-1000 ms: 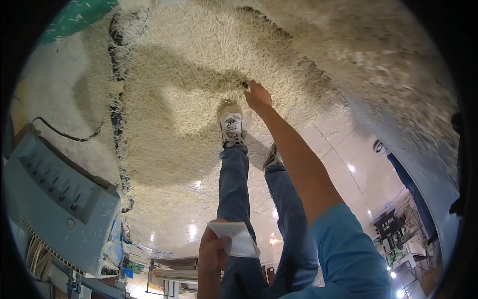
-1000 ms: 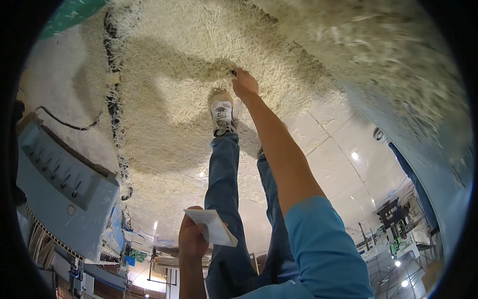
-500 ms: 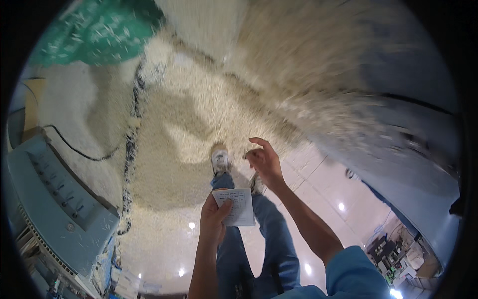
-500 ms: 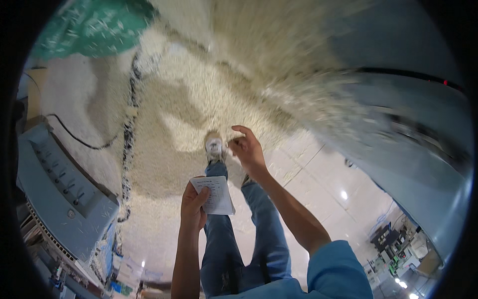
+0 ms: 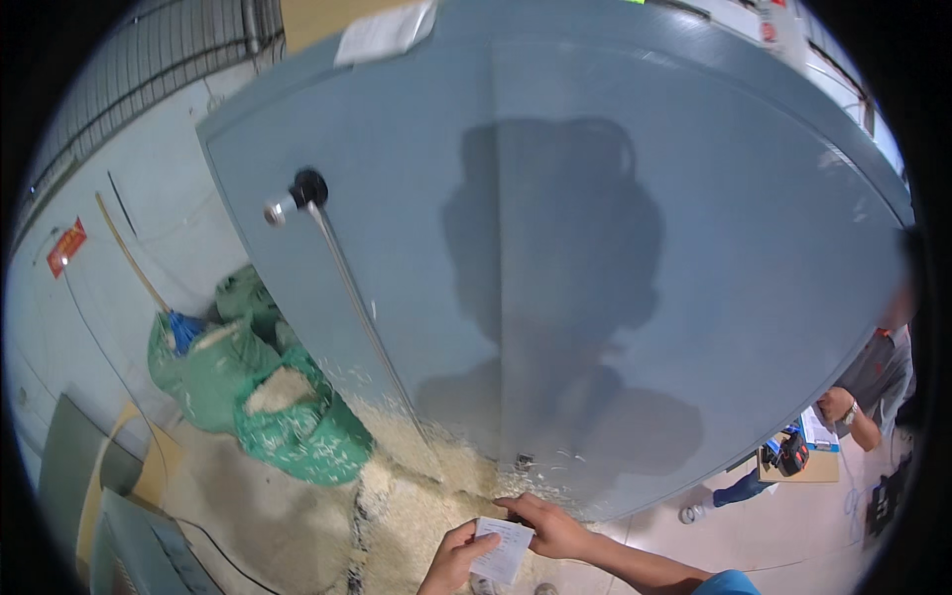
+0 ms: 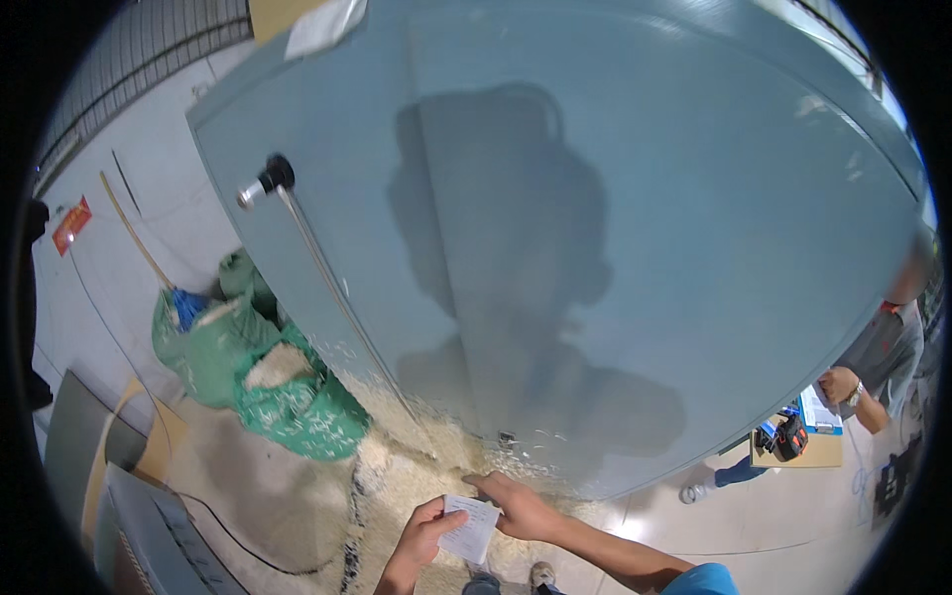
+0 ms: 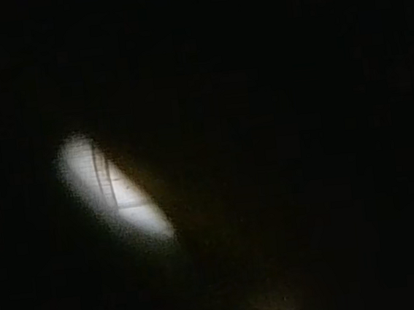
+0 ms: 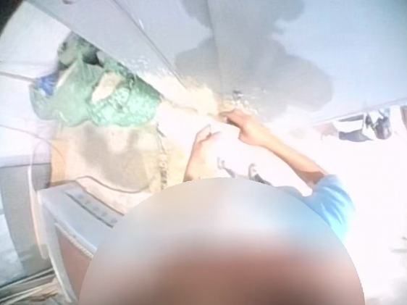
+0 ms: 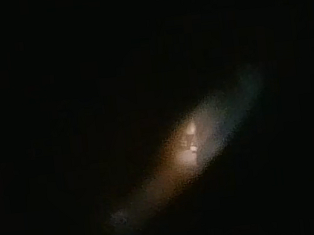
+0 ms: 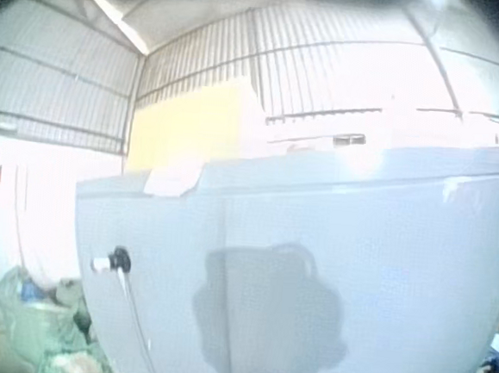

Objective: The person uses a blue air nozzle to blow sawdust off a green machine surface, then picks up a large brown wood panel and places it onto the machine. The person then walks to a control station, handles a small white paper, and interacts with a coworker at a computer.

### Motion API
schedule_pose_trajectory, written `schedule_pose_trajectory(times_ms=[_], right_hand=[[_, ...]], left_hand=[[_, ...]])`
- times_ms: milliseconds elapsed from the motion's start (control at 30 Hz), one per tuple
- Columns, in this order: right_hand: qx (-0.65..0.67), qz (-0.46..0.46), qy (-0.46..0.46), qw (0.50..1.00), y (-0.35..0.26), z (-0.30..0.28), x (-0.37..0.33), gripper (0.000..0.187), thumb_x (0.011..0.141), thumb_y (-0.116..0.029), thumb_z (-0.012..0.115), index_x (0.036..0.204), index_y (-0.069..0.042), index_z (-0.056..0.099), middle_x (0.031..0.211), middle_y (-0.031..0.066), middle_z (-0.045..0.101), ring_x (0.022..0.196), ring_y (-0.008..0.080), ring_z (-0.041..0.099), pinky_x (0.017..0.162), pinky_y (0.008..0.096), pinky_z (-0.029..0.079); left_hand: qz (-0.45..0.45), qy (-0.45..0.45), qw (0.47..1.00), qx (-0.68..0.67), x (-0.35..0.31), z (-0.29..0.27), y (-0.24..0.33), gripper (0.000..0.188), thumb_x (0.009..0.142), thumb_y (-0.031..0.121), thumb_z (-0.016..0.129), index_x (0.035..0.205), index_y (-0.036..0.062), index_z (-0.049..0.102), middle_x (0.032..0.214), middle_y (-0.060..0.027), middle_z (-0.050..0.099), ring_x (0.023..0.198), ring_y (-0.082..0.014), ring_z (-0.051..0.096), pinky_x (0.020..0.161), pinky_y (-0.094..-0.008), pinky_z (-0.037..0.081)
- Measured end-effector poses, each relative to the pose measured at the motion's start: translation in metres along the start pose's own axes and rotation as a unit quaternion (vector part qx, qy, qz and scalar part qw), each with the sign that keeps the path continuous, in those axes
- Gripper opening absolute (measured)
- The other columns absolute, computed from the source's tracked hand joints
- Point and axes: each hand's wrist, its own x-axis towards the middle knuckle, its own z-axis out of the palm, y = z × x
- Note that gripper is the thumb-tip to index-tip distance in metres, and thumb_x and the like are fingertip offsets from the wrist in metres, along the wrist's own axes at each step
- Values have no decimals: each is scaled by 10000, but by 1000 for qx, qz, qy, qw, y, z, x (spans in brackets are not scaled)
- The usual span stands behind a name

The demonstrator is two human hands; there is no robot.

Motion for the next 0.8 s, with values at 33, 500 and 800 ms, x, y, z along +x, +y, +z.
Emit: schedule_pose_trajectory(times_ms=[33,500,800], right_hand=[[-25,-6,-5,1000,-12,-13,-1,595,808,-7,722,1381,-51,566,1157,155,655,1059,349,662,895,421,548],[210,-130,233,941,-204,-166,62,310,1008,-225,681,1188,16,606,1051,88,686,946,174,686,799,321,578],[141,-121,252,950,-336,-249,149,297,994,-224,671,1103,52,677,877,42,632,744,104,582,664,265,519]], left_hand=[[-19,-17,999,19,0,5,14,304,966,140,693,1222,-19,651,1046,-70,728,913,-141,690,813,-285,539],[343,-122,927,87,3,86,369,315,967,148,684,1245,15,618,1157,-100,718,1012,-187,720,899,-361,598],[393,-170,901,71,20,129,510,371,1003,143,646,1338,8,558,1232,-110,688,1099,-184,694,943,-350,583]])
